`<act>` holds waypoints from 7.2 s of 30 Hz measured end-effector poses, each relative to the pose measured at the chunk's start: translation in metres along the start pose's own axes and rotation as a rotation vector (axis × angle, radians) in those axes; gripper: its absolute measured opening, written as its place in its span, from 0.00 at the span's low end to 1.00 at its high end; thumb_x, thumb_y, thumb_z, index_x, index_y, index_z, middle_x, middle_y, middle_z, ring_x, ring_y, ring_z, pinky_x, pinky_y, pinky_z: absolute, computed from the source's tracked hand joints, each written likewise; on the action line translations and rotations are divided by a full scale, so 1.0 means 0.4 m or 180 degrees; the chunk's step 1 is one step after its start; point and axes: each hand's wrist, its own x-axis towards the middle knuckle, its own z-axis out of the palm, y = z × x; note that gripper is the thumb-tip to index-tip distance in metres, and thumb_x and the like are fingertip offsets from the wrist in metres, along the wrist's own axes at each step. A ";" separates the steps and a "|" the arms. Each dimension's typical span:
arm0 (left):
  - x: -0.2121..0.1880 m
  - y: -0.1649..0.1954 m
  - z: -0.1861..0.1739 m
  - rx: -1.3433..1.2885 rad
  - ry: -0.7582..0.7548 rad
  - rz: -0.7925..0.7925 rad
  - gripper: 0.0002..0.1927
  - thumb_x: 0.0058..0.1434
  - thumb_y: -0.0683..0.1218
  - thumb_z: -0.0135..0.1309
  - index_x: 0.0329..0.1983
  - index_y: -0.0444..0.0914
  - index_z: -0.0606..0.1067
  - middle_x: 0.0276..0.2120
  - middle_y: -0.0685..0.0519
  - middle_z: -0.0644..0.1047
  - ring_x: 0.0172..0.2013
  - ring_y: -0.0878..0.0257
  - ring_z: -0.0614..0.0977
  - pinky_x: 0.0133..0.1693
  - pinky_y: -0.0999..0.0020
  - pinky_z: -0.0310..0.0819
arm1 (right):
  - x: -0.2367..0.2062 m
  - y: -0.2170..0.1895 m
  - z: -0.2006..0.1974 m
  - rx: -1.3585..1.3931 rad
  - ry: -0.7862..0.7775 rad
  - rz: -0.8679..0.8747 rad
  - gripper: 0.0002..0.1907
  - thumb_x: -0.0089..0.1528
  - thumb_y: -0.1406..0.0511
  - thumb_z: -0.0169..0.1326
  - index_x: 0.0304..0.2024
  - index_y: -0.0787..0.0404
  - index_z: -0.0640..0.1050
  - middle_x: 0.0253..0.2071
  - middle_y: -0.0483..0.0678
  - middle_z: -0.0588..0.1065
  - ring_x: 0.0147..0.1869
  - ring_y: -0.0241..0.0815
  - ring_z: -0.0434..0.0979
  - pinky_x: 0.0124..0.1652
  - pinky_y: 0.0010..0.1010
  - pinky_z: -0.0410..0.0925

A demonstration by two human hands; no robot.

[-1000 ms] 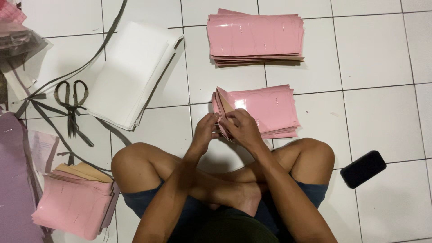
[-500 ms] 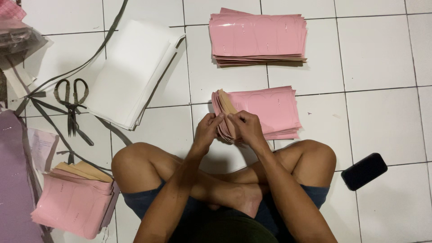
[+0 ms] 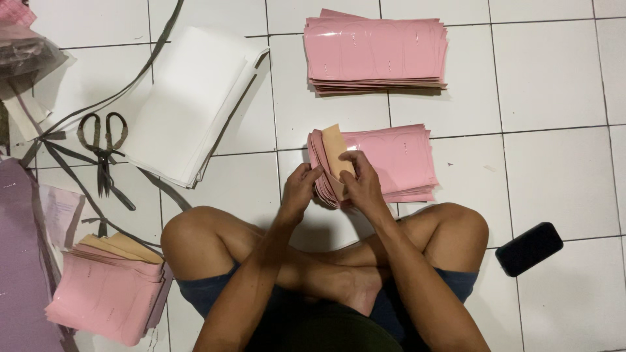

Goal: The person sits on the floor sorting through a stack of pink and tan pattern pieces, counting and aligning them one at a time into piles. They then gather a bundle, wrap a strap around it, tie the strap to secure the bundle, and use shears to trim the strap end.

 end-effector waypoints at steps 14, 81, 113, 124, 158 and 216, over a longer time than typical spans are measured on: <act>-0.006 -0.002 -0.006 0.0199 0.0067 0.0188 0.19 0.69 0.51 0.51 0.51 0.30 0.77 0.37 0.50 0.79 0.34 0.67 0.79 0.37 0.72 0.75 | -0.018 -0.048 -0.008 -0.0308 -0.0132 -0.0783 0.13 0.65 0.66 0.52 0.50 0.67 0.76 0.46 0.49 0.77 0.51 0.42 0.78 0.49 0.33 0.70; -0.003 -0.001 0.015 -0.0002 0.0038 -0.0068 0.21 0.69 0.56 0.53 0.38 0.32 0.80 0.28 0.54 0.76 0.28 0.67 0.76 0.31 0.69 0.74 | -0.012 0.024 -0.019 -0.0917 -0.0200 -0.0182 0.11 0.62 0.70 0.54 0.44 0.67 0.83 0.42 0.55 0.73 0.43 0.44 0.79 0.42 0.30 0.72; -0.046 0.049 0.042 0.1649 0.0637 0.0419 0.23 0.66 0.59 0.53 0.38 0.33 0.79 0.30 0.43 0.79 0.34 0.55 0.79 0.41 0.62 0.73 | 0.008 0.083 -0.010 0.0087 -0.0015 0.0357 0.16 0.65 0.57 0.61 0.30 0.64 0.81 0.26 0.42 0.72 0.29 0.28 0.67 0.29 0.25 0.62; -0.024 0.003 0.021 0.1682 0.0274 0.0720 0.18 0.63 0.52 0.57 0.43 0.31 0.80 0.36 0.43 0.78 0.38 0.54 0.80 0.42 0.64 0.73 | -0.003 0.030 0.010 -0.0166 0.0179 0.0544 0.15 0.60 0.60 0.65 0.36 0.66 0.79 0.28 0.45 0.76 0.28 0.29 0.71 0.26 0.24 0.65; -0.002 -0.006 0.020 0.0402 0.0473 0.0425 0.20 0.67 0.43 0.50 0.59 0.28 0.73 0.46 0.44 0.83 0.44 0.62 0.83 0.48 0.69 0.76 | 0.007 0.019 -0.003 -0.0488 0.0137 -0.0575 0.30 0.59 0.69 0.53 0.64 0.68 0.65 0.60 0.59 0.71 0.51 0.48 0.78 0.46 0.34 0.70; 0.016 0.370 0.174 0.0289 -0.0460 0.0532 0.19 0.57 0.40 0.57 0.52 0.29 0.74 0.41 0.46 0.81 0.38 0.59 0.83 0.42 0.64 0.80 | 0.043 -0.099 -0.388 0.2893 0.1618 0.0293 0.13 0.63 0.72 0.56 0.51 0.70 0.75 0.46 0.52 0.76 0.43 0.42 0.73 0.41 0.34 0.62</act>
